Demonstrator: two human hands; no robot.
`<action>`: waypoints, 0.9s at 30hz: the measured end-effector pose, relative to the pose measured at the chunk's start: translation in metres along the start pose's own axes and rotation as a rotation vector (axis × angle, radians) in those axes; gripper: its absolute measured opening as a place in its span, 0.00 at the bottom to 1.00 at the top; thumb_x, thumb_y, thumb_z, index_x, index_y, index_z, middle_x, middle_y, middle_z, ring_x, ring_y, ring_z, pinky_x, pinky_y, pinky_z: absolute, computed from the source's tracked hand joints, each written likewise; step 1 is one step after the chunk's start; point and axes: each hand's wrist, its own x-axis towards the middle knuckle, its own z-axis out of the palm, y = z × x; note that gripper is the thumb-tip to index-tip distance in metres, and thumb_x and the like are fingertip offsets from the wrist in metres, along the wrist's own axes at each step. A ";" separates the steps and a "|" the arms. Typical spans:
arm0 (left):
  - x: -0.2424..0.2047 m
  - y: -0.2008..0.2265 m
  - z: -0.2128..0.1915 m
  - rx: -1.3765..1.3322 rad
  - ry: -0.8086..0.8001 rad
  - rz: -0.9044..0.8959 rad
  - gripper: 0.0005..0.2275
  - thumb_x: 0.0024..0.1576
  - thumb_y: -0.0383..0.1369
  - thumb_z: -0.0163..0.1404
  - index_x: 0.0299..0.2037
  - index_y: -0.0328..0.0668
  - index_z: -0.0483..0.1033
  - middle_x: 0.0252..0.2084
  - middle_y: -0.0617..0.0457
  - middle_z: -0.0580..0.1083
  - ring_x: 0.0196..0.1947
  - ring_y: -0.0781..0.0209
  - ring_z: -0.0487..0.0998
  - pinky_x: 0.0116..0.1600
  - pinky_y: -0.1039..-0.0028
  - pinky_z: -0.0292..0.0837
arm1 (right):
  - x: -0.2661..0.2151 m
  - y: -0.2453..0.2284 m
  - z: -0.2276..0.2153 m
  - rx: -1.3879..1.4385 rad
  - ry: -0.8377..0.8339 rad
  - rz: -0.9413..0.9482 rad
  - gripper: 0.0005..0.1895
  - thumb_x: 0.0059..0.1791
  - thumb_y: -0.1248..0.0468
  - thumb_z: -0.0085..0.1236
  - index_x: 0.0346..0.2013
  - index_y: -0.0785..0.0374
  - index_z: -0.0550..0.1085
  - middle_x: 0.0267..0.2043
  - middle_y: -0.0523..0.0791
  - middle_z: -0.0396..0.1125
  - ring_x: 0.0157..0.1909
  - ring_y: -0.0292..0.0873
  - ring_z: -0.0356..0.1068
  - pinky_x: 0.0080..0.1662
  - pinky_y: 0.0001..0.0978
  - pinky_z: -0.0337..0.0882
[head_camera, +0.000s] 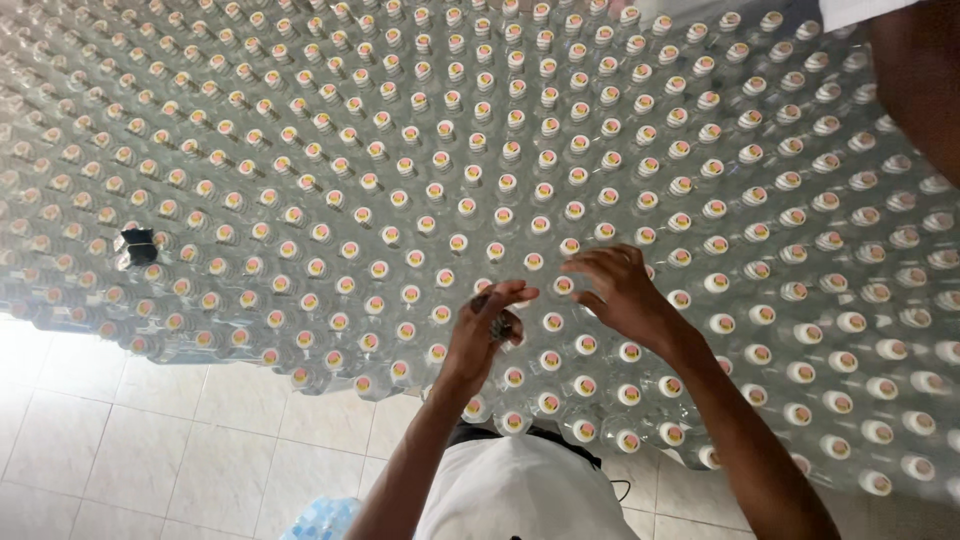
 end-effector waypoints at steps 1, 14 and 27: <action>-0.005 0.000 -0.004 0.001 0.004 0.002 0.19 0.63 0.38 0.46 0.57 0.31 0.73 0.50 0.40 0.79 0.24 0.62 0.76 0.28 0.77 0.75 | 0.000 -0.025 -0.009 0.002 0.000 -0.004 0.22 0.52 0.54 0.56 0.60 0.47 0.67 0.60 0.38 0.66 0.67 0.40 0.63 0.67 0.47 0.52; -0.047 -0.009 -0.056 -0.555 -0.367 0.094 0.19 0.66 0.44 0.40 0.58 0.41 0.73 0.69 0.41 0.66 0.68 0.48 0.67 0.67 0.63 0.68 | 0.006 -0.183 0.038 0.716 0.275 0.422 0.09 0.44 0.61 0.71 0.36 0.56 0.81 0.29 0.42 0.73 0.34 0.37 0.72 0.44 0.31 0.74; -0.080 -0.002 -0.129 -0.628 -0.341 -0.085 0.21 0.68 0.47 0.37 0.52 0.38 0.76 0.60 0.40 0.74 0.57 0.51 0.78 0.58 0.72 0.76 | 0.003 -0.280 0.075 0.759 0.408 0.583 0.06 0.47 0.64 0.68 0.38 0.60 0.83 0.31 0.47 0.76 0.35 0.40 0.77 0.47 0.37 0.75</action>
